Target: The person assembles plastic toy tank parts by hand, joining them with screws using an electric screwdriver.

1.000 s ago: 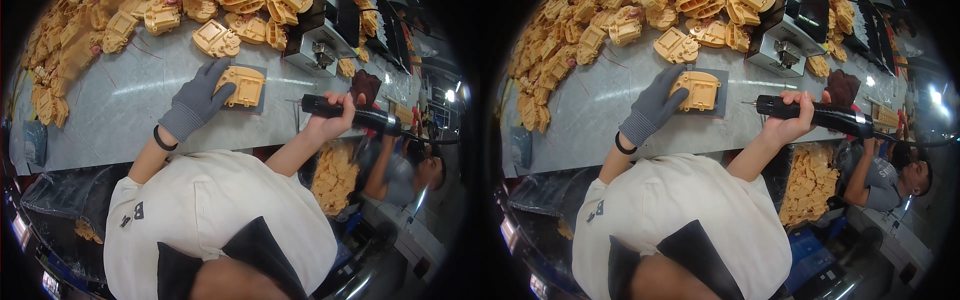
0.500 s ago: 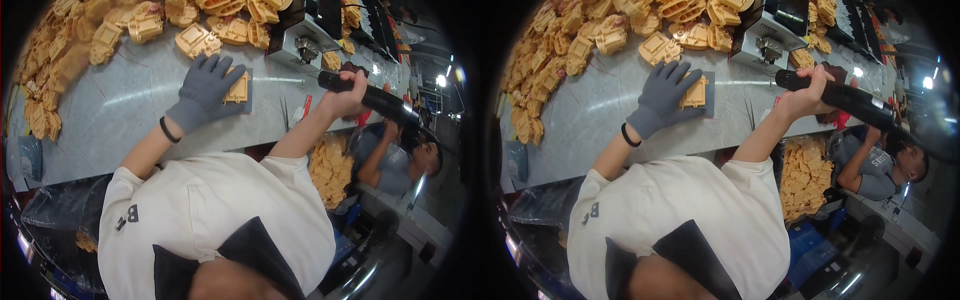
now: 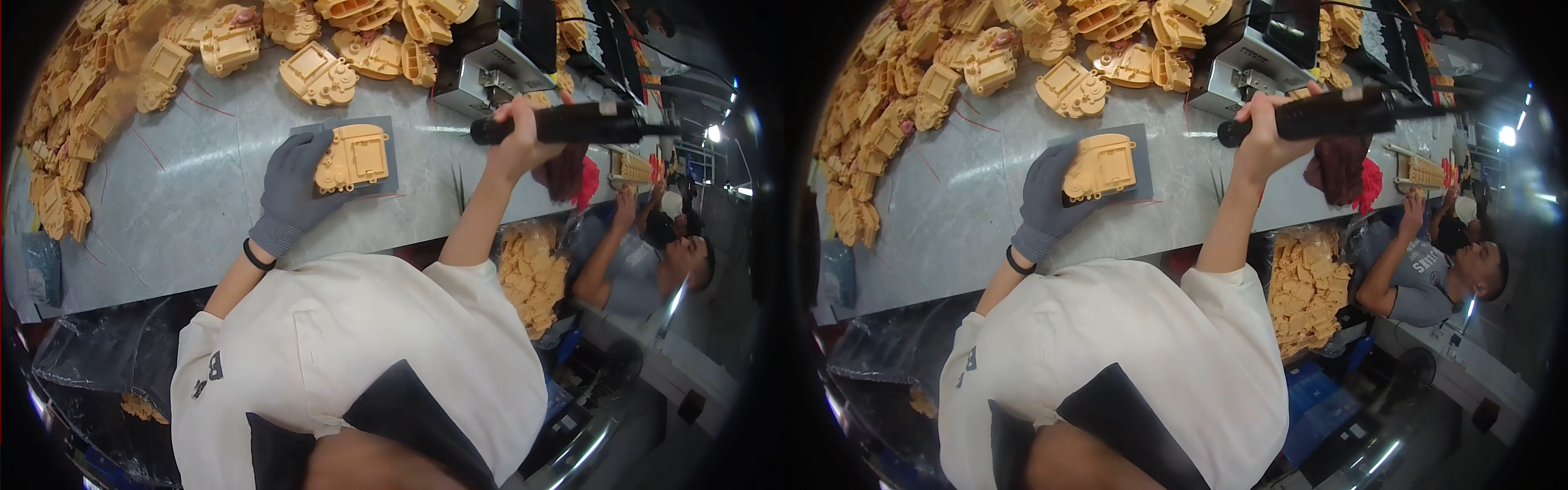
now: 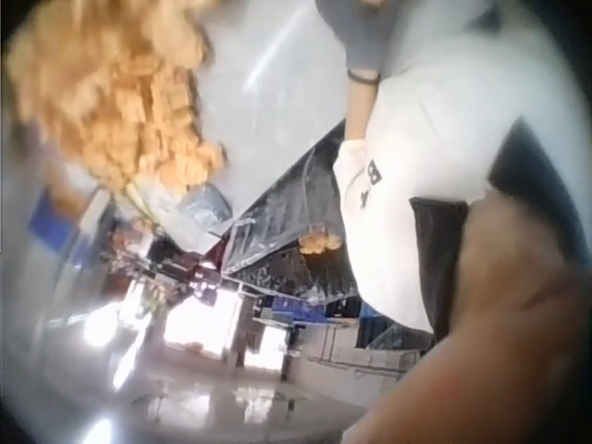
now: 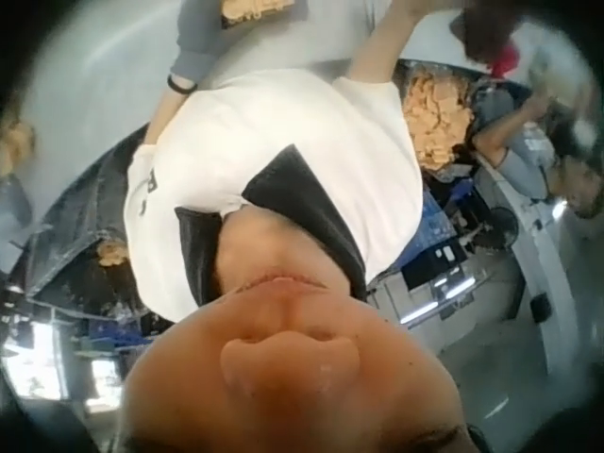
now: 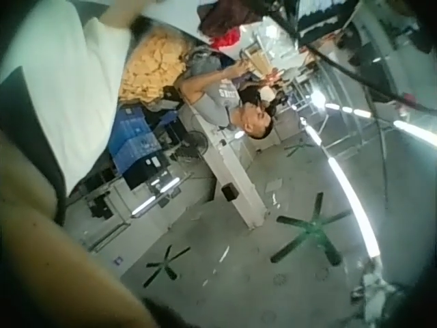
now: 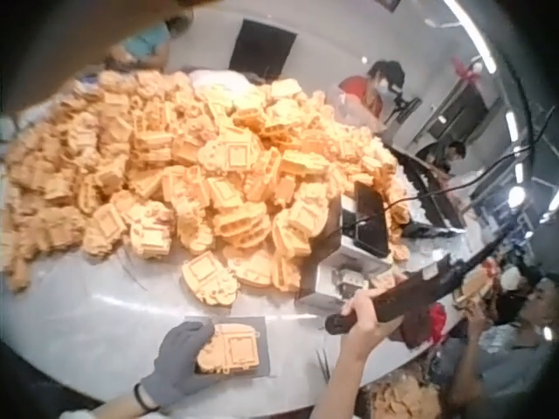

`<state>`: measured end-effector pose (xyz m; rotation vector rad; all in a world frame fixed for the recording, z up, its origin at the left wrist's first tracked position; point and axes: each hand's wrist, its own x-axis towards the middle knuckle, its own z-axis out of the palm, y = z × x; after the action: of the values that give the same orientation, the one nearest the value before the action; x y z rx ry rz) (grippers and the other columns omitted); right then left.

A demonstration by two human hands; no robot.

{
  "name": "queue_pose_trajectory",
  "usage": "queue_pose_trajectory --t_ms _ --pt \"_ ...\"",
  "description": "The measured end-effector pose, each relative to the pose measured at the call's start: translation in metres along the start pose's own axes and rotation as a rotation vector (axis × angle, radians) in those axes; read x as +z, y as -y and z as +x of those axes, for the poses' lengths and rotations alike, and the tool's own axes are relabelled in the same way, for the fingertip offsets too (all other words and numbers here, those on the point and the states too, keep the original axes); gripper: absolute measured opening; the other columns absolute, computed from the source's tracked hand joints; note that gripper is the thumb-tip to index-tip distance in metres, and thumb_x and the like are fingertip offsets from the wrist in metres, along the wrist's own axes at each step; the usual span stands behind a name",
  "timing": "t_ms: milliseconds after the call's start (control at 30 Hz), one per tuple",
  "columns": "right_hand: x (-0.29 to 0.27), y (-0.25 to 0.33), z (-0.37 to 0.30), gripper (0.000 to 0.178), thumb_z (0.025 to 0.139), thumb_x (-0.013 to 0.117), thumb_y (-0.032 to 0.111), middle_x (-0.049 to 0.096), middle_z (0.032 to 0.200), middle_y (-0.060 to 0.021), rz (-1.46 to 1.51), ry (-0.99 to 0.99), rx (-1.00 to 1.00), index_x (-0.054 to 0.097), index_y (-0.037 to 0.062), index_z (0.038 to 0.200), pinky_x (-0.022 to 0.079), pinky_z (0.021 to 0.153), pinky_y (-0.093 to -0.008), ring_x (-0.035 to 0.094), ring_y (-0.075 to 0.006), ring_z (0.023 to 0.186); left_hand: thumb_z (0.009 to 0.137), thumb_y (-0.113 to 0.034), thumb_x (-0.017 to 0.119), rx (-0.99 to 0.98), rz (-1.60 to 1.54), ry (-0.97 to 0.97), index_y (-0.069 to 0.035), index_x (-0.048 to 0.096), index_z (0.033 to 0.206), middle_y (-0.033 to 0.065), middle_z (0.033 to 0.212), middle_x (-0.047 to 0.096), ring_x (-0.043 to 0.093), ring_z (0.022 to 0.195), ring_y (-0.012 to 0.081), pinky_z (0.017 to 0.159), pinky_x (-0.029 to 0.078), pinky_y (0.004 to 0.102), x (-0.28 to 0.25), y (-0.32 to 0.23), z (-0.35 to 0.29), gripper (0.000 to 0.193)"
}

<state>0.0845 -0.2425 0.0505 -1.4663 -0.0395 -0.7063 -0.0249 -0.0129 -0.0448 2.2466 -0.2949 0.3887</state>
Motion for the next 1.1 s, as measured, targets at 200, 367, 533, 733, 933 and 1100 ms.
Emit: queue_pose_trajectory --t_ms 200,367,533,733,933,1100 --pt "0.013 0.022 -0.025 0.063 0.072 0.053 -0.008 0.051 0.061 -0.0085 0.181 -0.030 -0.079 0.030 0.0052 0.129 0.045 0.051 -0.0322 0.048 -0.0158 0.046 0.061 -0.034 0.080 0.010 -0.015 -0.015 -0.007 0.050 0.123 0.0088 0.105 0.057 0.052 0.105 0.0304 0.091 0.041 0.0398 -0.002 0.000 -0.003 0.074" --pt "-0.036 0.019 -0.012 0.061 0.072 0.054 -0.008 0.052 0.061 -0.0086 0.049 -0.171 -0.056 0.031 0.0013 0.128 0.046 0.049 -0.0285 0.048 -0.0156 0.046 0.061 -0.034 0.080 0.028 -0.052 -0.010 -0.008 0.050 0.122 0.0084 0.105 0.057 0.052 0.106 0.0299 0.091 0.041 0.0399 -0.003 -0.002 0.000 0.074" --pt "-0.067 0.004 -0.034 0.061 0.070 0.056 -0.010 0.052 0.060 -0.0090 -0.154 -0.202 0.021 0.034 -0.0003 0.126 0.044 0.051 -0.0283 0.048 -0.0165 0.045 0.061 -0.033 0.080 -0.005 -0.040 -0.010 -0.007 0.049 0.123 0.0112 0.108 0.057 0.052 0.107 0.0291 0.092 0.040 0.0394 -0.001 0.001 -0.005 0.074" --pt "-0.084 -0.026 -0.045 0.061 0.070 0.055 -0.009 0.051 0.061 -0.0069 -0.213 -0.249 0.036 0.033 -0.0023 0.126 0.046 0.048 -0.0275 0.048 -0.0140 0.046 0.061 -0.033 0.079 0.004 -0.006 -0.115 -0.008 0.049 0.123 0.0113 0.115 0.054 0.050 0.108 0.0301 0.093 0.040 0.0425 -0.008 -0.018 -0.001 0.073" --pt "-0.084 -0.014 -0.041 0.064 0.069 0.055 -0.011 0.052 0.061 -0.0077 -0.137 -0.291 0.030 0.031 -0.0032 0.127 0.046 0.051 -0.0266 0.049 -0.0133 0.047 0.065 -0.015 0.072 0.505 -0.190 0.338 -0.007 0.048 0.123 0.0118 0.119 0.049 0.046 0.113 0.0306 0.099 0.038 0.0437 -0.001 -0.090 0.043 0.064" --pt "-0.086 -0.011 -0.044 0.062 0.070 0.056 -0.011 0.053 0.061 -0.0078 -0.138 -0.260 0.021 0.031 -0.0033 0.127 0.045 0.051 -0.0266 0.049 -0.0131 0.047 0.072 -0.017 0.060 0.617 0.153 0.381 -0.005 0.053 0.105 0.0111 0.107 0.051 0.048 0.106 0.0270 0.096 0.038 0.0378 0.118 -0.091 0.061 0.035"
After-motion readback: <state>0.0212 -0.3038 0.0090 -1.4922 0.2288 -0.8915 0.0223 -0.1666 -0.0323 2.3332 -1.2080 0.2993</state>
